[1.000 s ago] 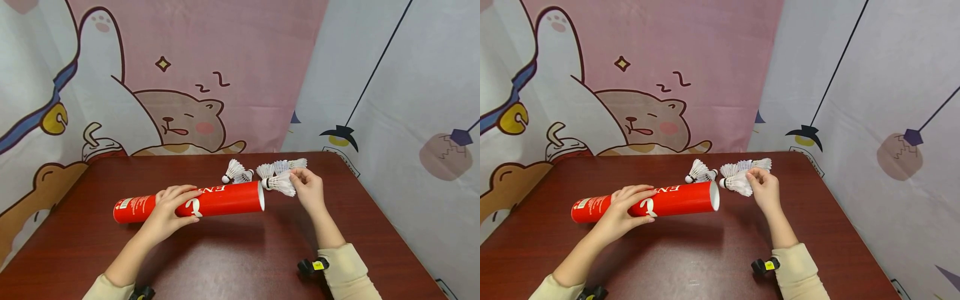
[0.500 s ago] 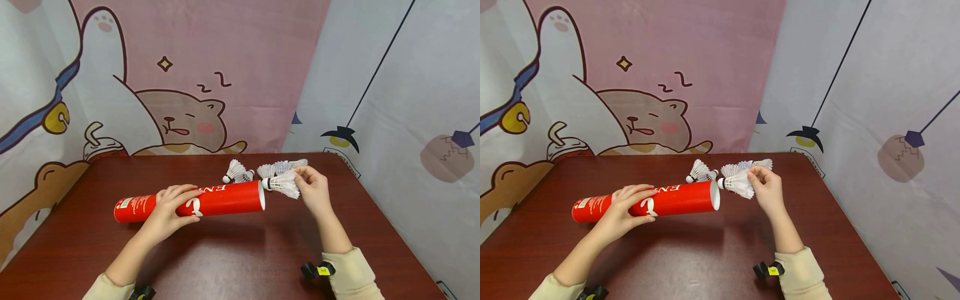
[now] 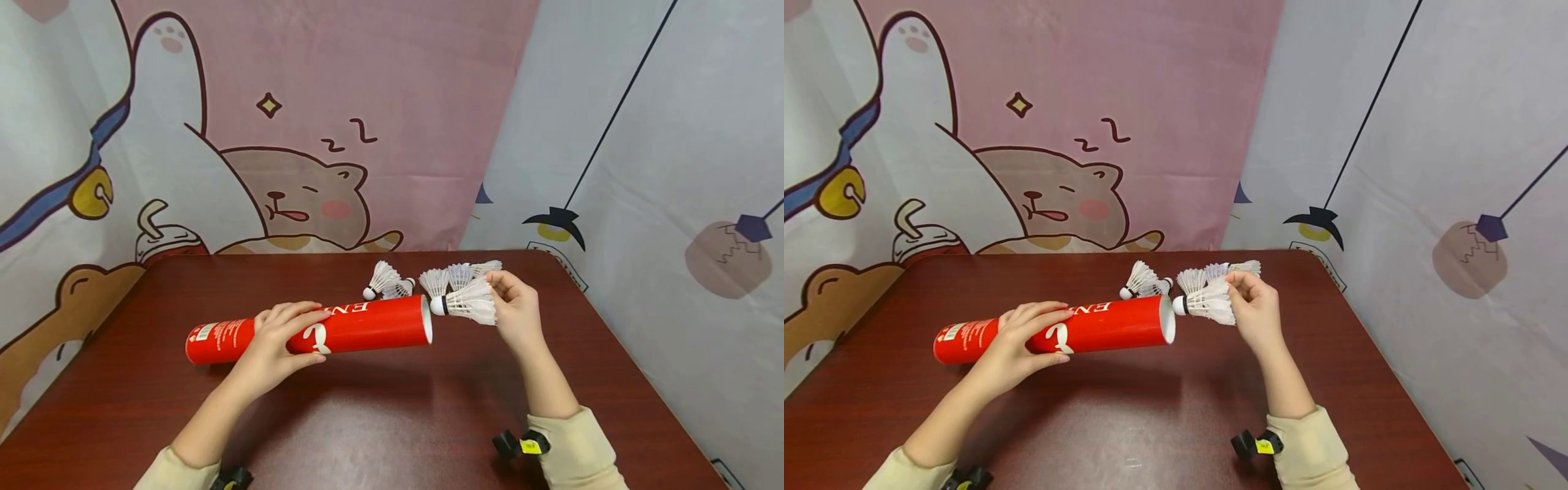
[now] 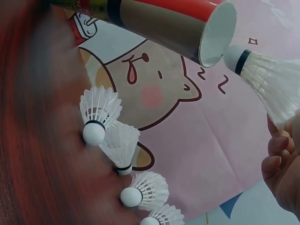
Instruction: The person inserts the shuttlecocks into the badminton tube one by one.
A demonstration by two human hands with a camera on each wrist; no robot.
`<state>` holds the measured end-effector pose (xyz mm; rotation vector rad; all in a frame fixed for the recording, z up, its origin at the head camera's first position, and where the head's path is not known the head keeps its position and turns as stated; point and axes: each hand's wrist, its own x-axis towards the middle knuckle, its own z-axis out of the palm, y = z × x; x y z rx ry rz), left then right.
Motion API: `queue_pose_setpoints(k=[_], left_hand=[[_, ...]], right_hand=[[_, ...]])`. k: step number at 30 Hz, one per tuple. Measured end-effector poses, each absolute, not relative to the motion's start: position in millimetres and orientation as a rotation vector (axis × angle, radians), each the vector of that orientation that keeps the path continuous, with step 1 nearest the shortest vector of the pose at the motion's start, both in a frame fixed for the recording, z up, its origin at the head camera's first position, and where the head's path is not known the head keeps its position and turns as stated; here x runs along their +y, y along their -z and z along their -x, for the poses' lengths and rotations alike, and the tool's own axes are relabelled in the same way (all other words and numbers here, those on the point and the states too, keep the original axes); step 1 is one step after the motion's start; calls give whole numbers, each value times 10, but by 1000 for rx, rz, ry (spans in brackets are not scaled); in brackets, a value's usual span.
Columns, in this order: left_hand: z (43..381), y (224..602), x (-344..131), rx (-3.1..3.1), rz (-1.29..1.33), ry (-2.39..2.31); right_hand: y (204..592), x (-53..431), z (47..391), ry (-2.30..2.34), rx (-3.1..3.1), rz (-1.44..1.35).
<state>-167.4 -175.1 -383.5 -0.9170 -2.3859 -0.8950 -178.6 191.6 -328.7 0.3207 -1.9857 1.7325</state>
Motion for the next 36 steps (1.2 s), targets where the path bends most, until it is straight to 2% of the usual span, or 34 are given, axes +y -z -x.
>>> queue_pose_setpoints(k=[36], left_hand=[[1681,3845,-1748,-2382,930,884]], right_hand=[[3463,1475,1664,-1625,-2142,-487]])
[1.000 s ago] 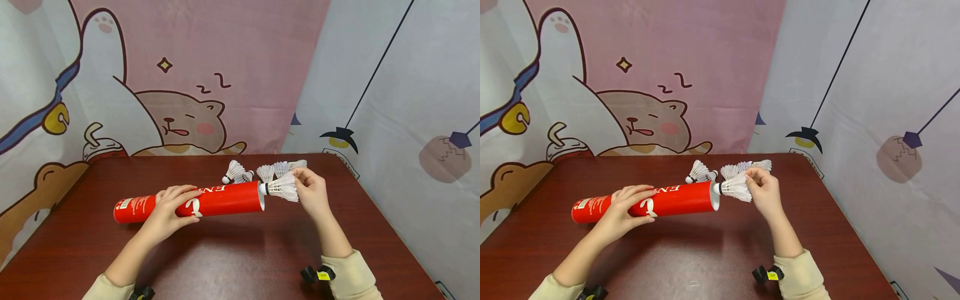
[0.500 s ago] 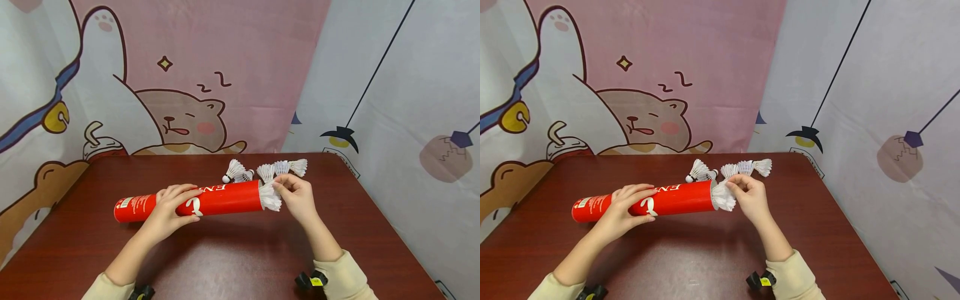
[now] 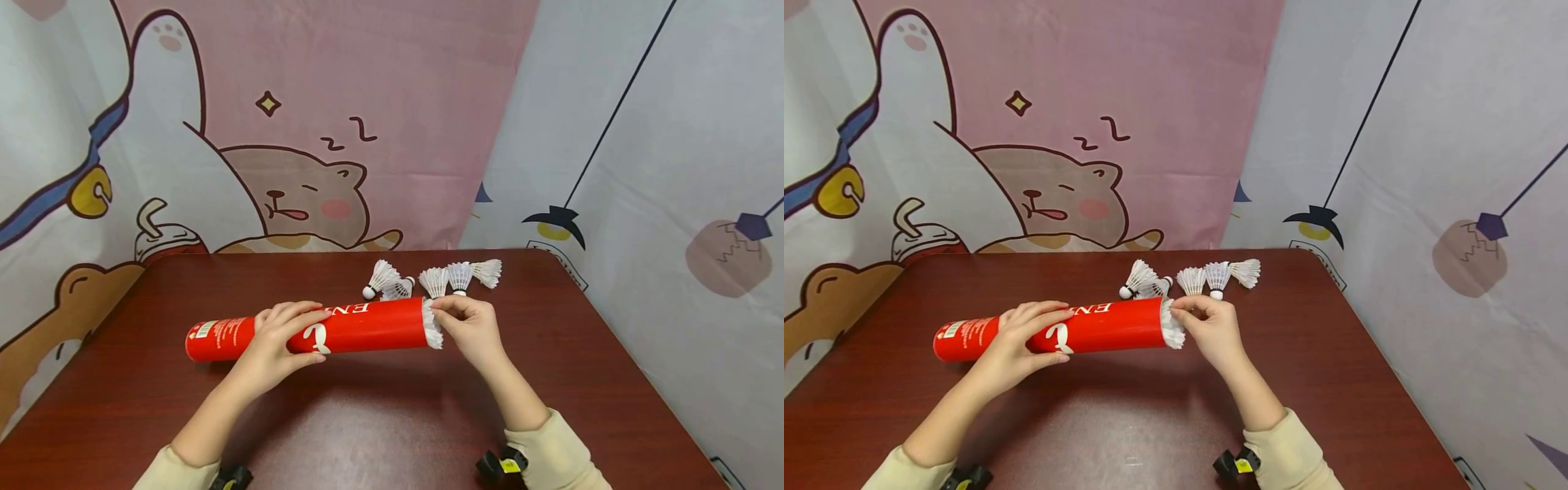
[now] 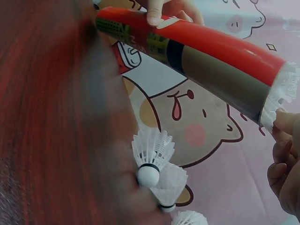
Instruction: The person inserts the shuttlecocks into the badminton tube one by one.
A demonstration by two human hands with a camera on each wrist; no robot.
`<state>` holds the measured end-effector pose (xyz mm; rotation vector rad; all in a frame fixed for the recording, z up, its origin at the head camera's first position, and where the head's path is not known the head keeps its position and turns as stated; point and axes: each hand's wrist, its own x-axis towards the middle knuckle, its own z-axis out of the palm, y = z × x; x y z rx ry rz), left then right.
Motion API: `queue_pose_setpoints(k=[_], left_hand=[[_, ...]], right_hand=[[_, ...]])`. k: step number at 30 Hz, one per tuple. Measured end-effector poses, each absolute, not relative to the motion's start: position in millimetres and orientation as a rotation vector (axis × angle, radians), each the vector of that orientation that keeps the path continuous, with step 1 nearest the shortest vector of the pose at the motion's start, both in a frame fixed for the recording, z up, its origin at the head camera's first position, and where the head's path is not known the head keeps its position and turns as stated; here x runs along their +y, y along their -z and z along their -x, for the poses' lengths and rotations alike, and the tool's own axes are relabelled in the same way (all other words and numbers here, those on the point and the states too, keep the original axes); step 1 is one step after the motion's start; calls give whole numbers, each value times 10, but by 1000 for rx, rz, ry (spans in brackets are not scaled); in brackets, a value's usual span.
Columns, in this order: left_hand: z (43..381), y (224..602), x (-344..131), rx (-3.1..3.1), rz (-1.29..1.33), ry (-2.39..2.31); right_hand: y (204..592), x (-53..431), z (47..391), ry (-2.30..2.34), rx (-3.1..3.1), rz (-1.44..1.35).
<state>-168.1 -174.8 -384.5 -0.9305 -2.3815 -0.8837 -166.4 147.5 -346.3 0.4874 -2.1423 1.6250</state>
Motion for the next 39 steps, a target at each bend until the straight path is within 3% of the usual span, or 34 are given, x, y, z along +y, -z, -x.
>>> queue_pose_setpoints(k=[6,14,24,39], left_hand=[[1685,3859,-1748,-2378,932,874],[1679,3866,-1749,-2383,924,879],[1687,3869,-1753,-2384,933,878],[1680,3860,-1747,-2385,927,897]], right_hand=[[3732,1500,1796,-1668,-2117,-459],[3769,1387,1736,-1591,-2153,-424],[3548,1231,1517,-1575,-2182,-549],[3520,1295,1557,-1534,-2069,-596]])
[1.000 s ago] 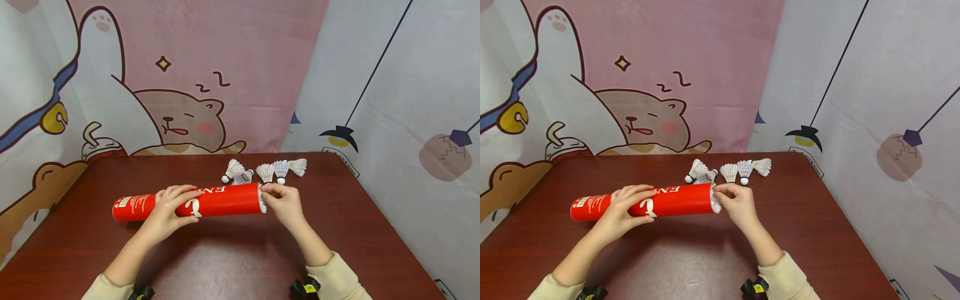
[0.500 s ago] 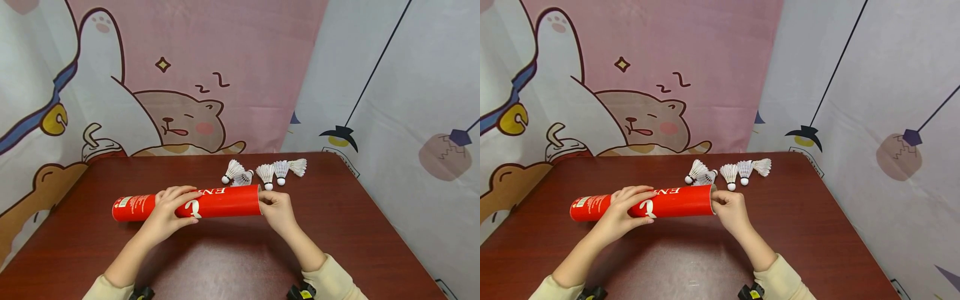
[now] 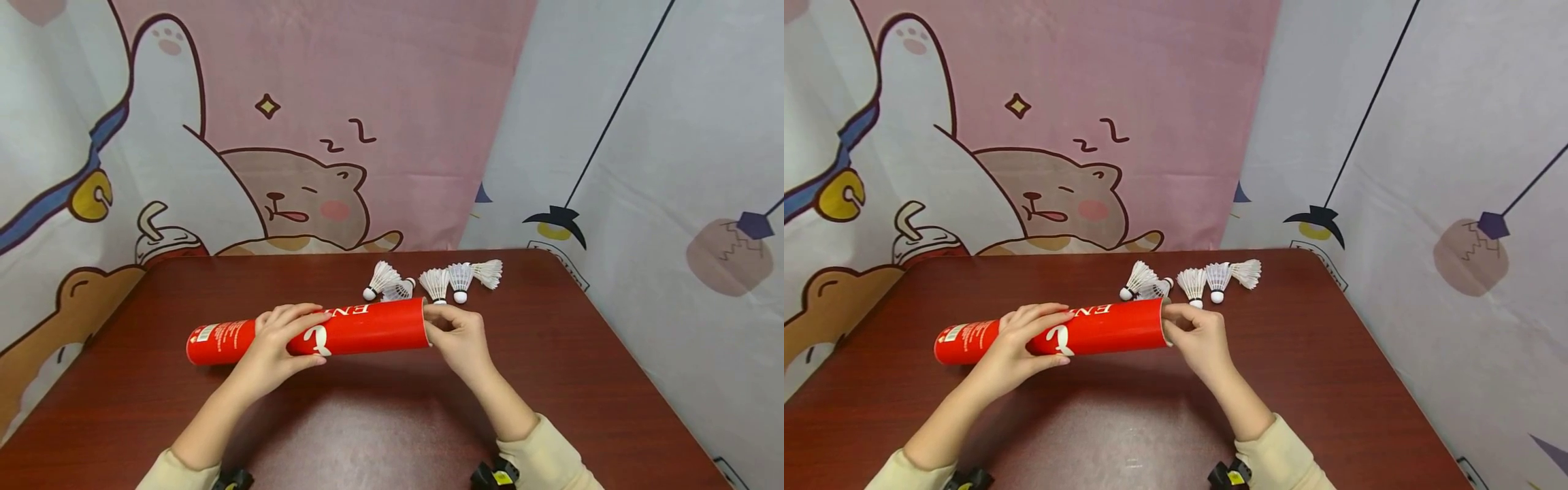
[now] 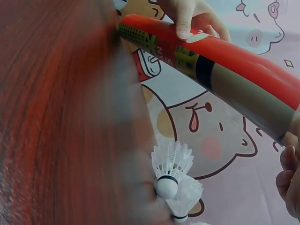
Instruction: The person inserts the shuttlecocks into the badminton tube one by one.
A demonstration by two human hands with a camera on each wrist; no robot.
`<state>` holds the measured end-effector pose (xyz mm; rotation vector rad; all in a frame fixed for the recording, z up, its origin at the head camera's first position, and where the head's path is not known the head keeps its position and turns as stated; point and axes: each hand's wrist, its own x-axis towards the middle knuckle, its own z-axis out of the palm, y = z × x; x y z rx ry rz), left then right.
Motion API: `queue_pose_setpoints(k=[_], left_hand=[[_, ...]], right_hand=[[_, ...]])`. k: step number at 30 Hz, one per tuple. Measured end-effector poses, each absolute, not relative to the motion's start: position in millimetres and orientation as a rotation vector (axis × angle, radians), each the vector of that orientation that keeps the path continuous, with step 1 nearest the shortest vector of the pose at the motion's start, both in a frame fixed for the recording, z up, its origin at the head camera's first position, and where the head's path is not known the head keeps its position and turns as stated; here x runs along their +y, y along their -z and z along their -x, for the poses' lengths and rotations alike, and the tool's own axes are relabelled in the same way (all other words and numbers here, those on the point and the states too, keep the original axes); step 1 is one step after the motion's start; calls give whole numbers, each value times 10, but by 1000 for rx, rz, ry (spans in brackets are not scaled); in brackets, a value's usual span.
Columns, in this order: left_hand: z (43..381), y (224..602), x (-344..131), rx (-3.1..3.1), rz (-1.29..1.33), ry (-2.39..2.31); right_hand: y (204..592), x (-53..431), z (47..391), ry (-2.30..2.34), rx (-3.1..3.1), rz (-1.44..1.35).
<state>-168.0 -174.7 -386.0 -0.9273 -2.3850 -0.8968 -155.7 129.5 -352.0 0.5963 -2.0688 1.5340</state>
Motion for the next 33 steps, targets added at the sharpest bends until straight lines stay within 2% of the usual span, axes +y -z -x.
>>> queue_pose_setpoints(k=[5,12,23,33], left_hand=[[1686,3860,-1763,-2385,922,896],[1702,3848,-1762,-2389,919,913],[1698,3846,-1781,-2394,903,898],[1706,3851,-1778,-2401,896,902]], right_hand=[[3497,1360,1611,-1566,-2003,-577],[3515,1550,1809,-1476,-2007,-413],[4051,1934,2482,-1382,-2136,-342],[4152,2013,2842,-1378,-2386,-277]])
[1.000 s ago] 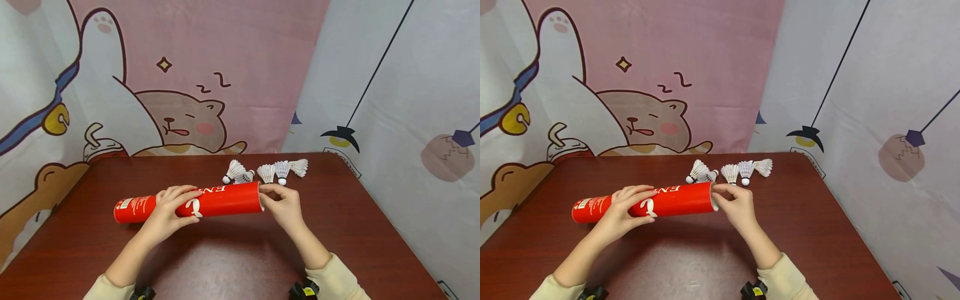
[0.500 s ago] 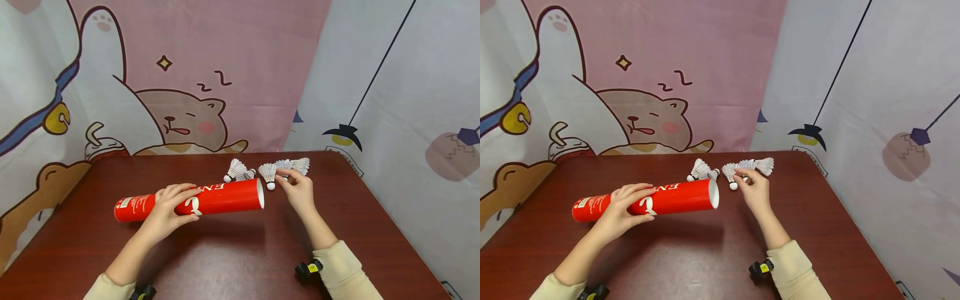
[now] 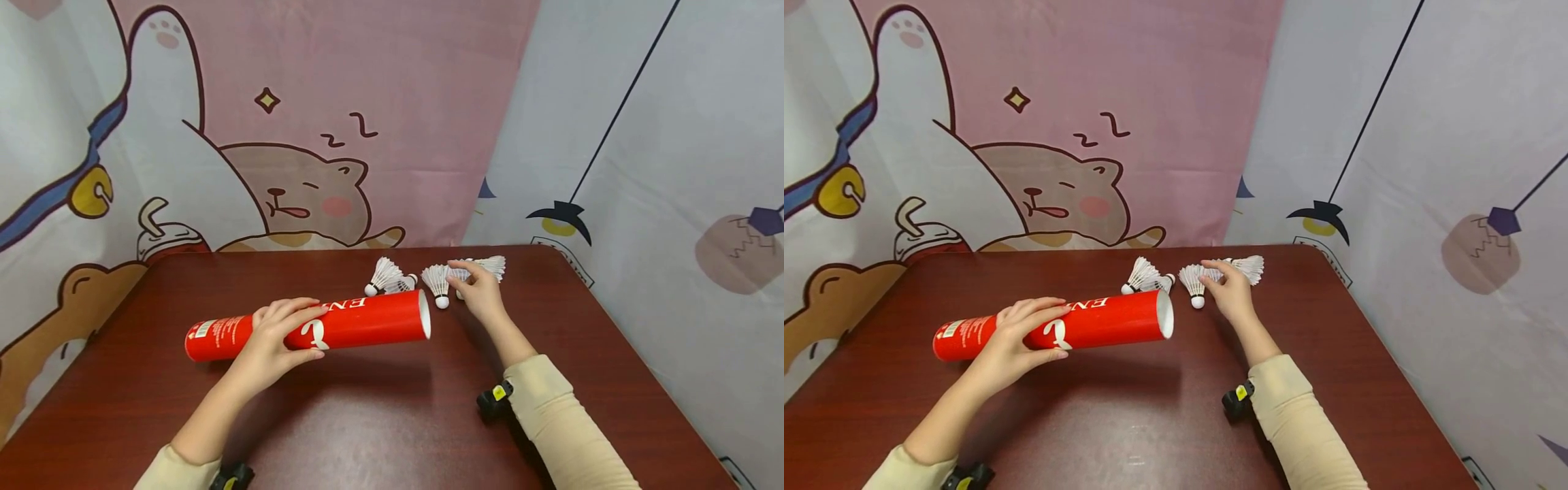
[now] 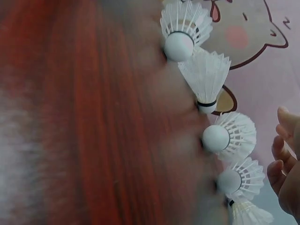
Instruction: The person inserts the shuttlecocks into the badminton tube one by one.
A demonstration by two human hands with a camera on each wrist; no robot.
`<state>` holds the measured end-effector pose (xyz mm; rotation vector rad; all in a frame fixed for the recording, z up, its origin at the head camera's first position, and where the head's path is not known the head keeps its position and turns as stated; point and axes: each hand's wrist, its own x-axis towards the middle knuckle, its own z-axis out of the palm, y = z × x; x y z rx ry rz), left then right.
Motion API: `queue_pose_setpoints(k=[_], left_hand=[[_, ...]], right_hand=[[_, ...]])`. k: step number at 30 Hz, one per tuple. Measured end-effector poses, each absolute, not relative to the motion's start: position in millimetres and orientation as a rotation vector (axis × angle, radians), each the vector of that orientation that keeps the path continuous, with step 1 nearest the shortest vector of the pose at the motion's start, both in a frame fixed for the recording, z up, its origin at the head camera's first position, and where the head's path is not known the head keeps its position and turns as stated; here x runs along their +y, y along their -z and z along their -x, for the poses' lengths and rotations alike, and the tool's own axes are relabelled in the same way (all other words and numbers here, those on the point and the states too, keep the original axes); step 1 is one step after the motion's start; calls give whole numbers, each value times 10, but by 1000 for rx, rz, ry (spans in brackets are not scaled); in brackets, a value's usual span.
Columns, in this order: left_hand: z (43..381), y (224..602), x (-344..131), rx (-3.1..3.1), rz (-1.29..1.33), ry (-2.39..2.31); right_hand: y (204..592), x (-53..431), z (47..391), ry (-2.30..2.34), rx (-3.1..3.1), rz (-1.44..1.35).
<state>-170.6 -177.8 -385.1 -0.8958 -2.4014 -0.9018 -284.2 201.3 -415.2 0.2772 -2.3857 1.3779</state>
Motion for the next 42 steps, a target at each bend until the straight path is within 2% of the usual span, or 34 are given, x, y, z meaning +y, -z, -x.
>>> queue_pose_setpoints(k=[16,32,42], left_hand=[[1721,3836,-1778,-2404,899,897],[1708,3843,-1772,-2399,902,904],[1700,3848,-1773,-2402,897,908]], right_hand=[[4293,2028,3143,-1586,-2449,-234],[4416,2011,3093,-1384,-2465,-364],[4451,2042,3020,-1312,-2485,-332]])
